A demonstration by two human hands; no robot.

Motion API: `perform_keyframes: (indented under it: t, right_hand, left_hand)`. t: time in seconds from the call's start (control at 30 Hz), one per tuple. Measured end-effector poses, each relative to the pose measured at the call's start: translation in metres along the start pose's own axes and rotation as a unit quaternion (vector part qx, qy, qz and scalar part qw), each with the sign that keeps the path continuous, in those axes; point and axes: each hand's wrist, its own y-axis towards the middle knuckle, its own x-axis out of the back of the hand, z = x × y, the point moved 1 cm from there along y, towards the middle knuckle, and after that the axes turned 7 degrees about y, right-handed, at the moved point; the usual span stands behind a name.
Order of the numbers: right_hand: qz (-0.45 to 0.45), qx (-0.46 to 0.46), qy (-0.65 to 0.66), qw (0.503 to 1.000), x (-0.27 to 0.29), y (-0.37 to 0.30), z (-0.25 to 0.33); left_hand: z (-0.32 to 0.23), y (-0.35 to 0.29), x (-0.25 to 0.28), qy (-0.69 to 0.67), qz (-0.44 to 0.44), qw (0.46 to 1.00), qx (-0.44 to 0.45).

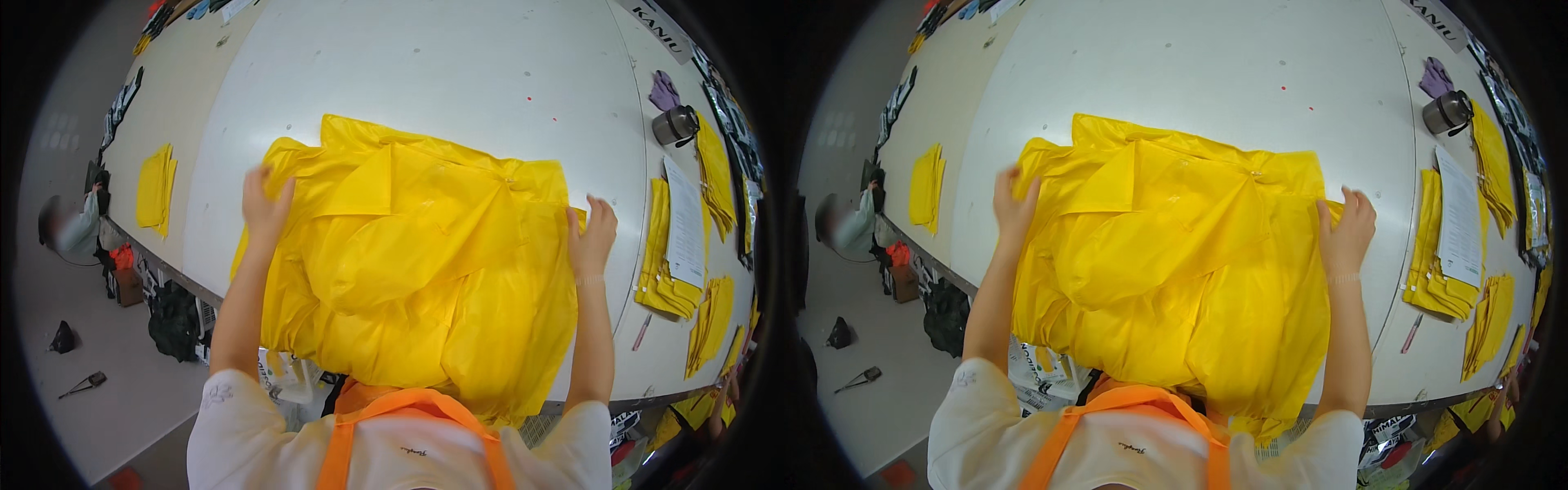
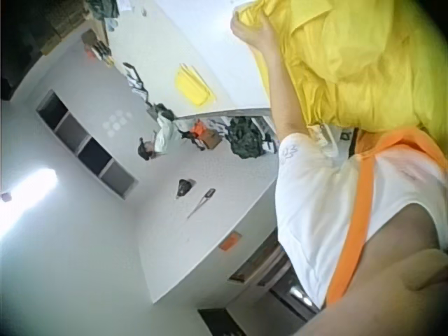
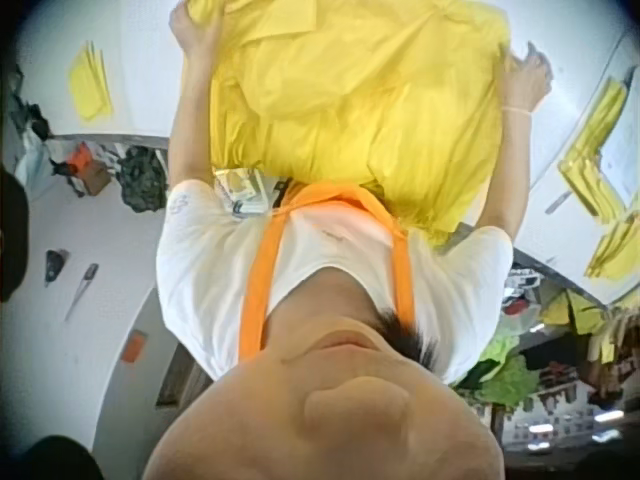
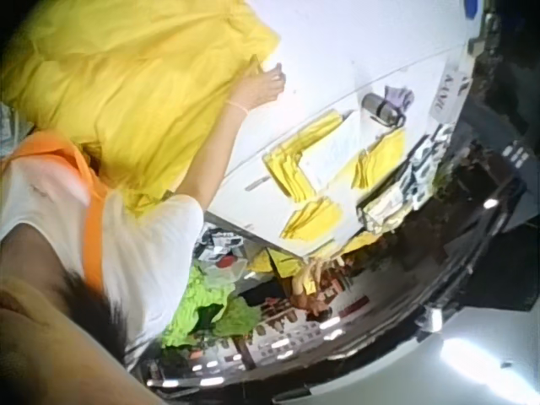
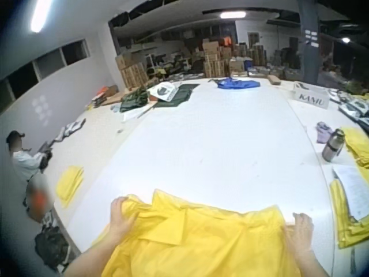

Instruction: The person folds a yellow raincoat on a white table. They smooth the fabric, fold the sleeves and body, and place the folded item into a white basket. The person then retrieves another yellow raincoat and repeats the folding process.

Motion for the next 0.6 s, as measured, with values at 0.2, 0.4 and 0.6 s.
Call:
perform_keyframes:
  t: [0.2, 0.4, 0.6]
  right_hand:
    - [0.544, -0.439, 0.545, 0.462, 0.031, -0.097, 0.158]
    - [0.19, -0.614, 0.7, 0.313, -0.043, -0.15, 0.249]
    - [0.071, -0.552, 0.788, 0.264, -0.032, -0.13, 0.247]
  left_hand:
    - [0.027, -0.124, 0.045, -0.237, 0.524, 0.774, 0.265]
    - [-0.017, -0.136, 0.046, -0.577, 0.386, 0.66, 0.289]
    - [-0.065, -0.154, 0.073, -0.846, 0.25, 0.128, 0.454]
